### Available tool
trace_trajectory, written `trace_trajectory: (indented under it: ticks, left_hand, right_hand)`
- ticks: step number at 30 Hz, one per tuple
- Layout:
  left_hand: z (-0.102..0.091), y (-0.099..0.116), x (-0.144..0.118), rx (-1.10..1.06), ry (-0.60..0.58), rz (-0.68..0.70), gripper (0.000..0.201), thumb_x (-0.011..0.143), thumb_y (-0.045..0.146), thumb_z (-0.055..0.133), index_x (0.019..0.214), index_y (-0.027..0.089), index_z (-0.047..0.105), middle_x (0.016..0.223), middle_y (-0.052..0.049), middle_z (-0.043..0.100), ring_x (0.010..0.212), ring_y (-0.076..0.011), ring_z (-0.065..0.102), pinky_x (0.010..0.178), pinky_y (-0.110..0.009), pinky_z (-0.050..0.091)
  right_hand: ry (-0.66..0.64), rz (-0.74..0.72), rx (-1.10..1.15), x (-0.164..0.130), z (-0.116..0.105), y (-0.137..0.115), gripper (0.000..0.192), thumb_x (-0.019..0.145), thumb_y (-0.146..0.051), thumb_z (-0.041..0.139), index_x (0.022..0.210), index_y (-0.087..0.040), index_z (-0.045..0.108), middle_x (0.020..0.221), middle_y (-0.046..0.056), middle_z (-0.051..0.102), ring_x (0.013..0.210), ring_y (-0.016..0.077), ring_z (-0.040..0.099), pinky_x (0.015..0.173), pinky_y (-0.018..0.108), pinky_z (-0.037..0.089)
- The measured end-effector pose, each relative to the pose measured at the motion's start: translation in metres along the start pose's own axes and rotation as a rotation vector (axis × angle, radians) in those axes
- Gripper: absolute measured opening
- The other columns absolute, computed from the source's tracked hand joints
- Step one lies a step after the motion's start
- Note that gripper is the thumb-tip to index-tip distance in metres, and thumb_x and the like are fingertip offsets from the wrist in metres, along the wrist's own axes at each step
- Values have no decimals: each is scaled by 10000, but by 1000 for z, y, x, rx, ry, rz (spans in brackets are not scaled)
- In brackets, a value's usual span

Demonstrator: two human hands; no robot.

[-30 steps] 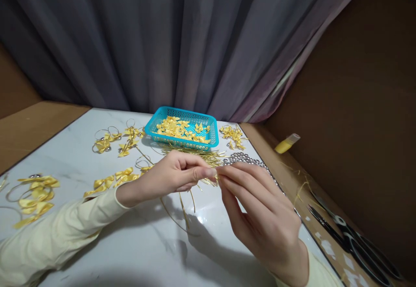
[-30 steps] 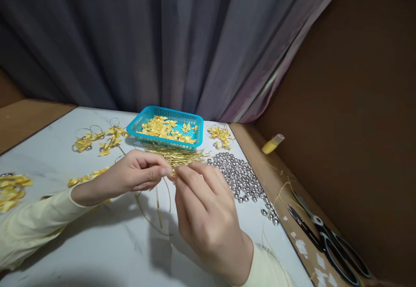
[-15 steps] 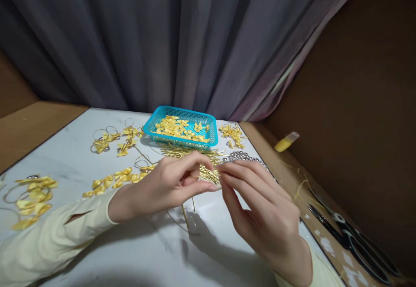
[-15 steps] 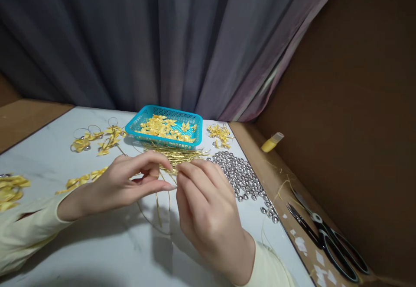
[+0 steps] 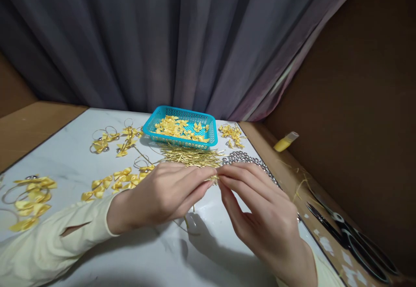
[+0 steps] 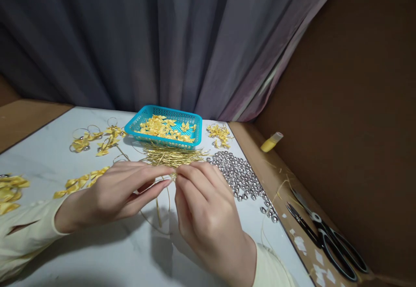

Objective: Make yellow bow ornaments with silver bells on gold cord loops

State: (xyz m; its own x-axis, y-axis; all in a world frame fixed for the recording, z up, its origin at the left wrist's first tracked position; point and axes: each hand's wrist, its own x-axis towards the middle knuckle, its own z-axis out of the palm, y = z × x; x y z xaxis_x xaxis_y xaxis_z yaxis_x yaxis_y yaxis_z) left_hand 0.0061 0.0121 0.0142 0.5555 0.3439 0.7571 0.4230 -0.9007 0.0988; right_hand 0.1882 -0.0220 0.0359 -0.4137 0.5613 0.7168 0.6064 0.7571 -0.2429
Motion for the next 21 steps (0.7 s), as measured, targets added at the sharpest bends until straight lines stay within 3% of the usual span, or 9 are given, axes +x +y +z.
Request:
trace_trajectory:
  ticks: [11,17,21]
  left_hand:
    - [-1,-1,1,201,-21,111,137,892,123,519,1023,104,556,664,12,665,566,-118,621,496,-260,418]
    - [0,-2,1,178,-1,131,108,873,108,539,972,84,574,632,14,649,520,-126,593,466,-270,399]
    - [0,1,1,54,-14,34,122,863,87,540,974,80,591,700,-7,669,570,-111,599,536,-240,431]
  right_hand:
    - [-1,7,24,0,0,0,137,769,45,560,818,-64,627,870,137,683,781,197,595,693,372,492]
    - [-2,14,27,0,1,0,142,771,44,558,813,-76,619,860,132,681,768,197,592,683,378,489]
    - [-21,24,31,-1,1,0,146,769,40,565,827,-83,619,876,124,676,792,196,587,701,374,494]
